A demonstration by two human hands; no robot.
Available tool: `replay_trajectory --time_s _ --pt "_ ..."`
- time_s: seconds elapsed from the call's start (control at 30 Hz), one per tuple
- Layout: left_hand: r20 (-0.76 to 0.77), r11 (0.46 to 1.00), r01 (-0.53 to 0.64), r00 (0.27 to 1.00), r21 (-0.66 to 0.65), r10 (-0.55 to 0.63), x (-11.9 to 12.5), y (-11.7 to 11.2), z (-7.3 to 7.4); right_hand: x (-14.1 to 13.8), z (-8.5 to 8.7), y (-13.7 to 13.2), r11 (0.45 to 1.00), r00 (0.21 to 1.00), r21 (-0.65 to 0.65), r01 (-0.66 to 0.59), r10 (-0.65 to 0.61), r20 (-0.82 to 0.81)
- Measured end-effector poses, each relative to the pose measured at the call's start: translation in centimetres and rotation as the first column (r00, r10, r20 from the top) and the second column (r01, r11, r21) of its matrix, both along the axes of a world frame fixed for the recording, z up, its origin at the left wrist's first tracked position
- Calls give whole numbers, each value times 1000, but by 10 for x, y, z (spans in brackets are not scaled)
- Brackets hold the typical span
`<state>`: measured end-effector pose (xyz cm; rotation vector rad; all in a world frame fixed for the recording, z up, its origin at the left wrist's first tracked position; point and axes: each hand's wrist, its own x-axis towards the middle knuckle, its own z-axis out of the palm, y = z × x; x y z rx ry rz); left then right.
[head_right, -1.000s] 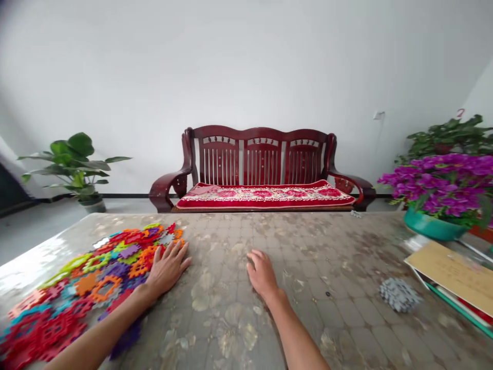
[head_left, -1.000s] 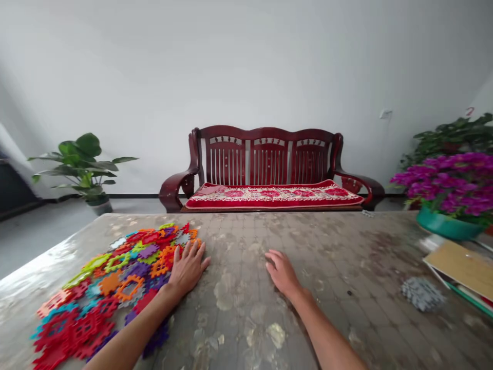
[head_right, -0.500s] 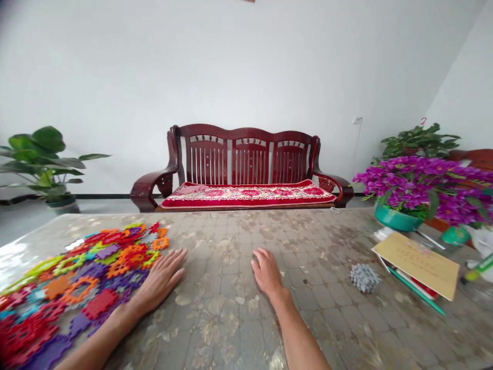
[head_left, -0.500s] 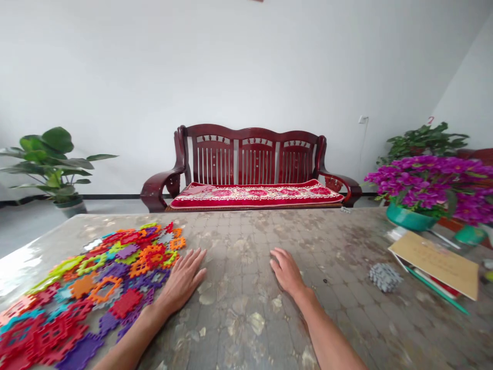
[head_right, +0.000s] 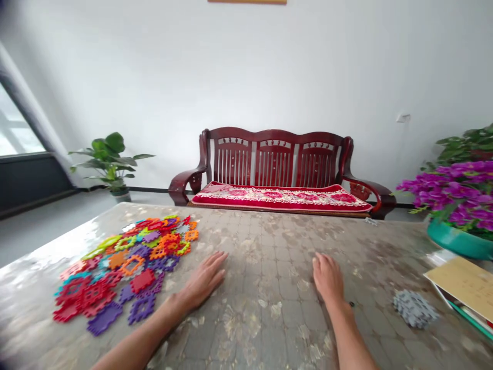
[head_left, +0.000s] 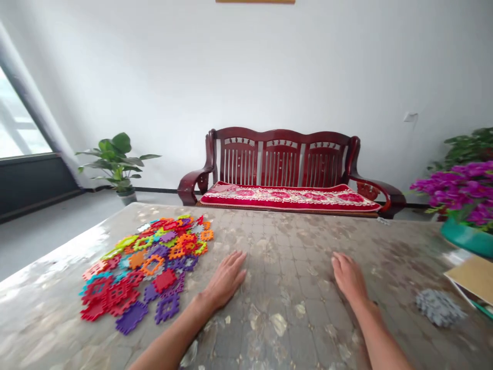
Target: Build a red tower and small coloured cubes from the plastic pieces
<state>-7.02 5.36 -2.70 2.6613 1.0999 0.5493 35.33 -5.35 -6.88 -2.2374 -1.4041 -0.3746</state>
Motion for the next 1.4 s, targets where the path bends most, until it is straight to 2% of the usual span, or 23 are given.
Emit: replay_trajectory --time_s 0.13,0.33,0.53,0.67,0.87,1.0,1.1,1.2,1.27,1.4 --pt "-48 991 95 994 -94 -100 -7 -9 8 -22 -15 9 994 993 -51 -95 98 66" --pt "-100 966 237 964 -101 -247 -29 19 24 -17 -25 9 988 980 -66 -140 148 136" --pt "-127 961 265 954 -79 -273 -43 38 28 -14 -30 11 988 969 -29 -152 154 191" --pt "-162 972 228 959 -60 -235 -52 40 24 -13 -30 13 988 971 -26 -152 154 184" --pt "-158 998 63 985 -12 -64 -52 40 12 -11 -28 12 983 965 6 -186 181 187" --pt "-116 1000 24 993 16 -22 -49 44 4 -21 -20 11 976 948 21 -217 205 242" --pt "-101 1000 -15 995 26 18 -48 48 -2 -36 -9 17 957 929 11 -290 279 245" --pt "-100 999 -27 994 36 31 -48 50 -5 -52 1 32 929 910 -48 -368 370 186" --pt "-99 999 -20 995 38 23 -49 50 -6 -60 3 43 923 916 -88 -376 384 112" --pt "-98 999 -5 995 40 9 -50 50 -6 -70 -9 59 951 954 -88 -297 299 13"
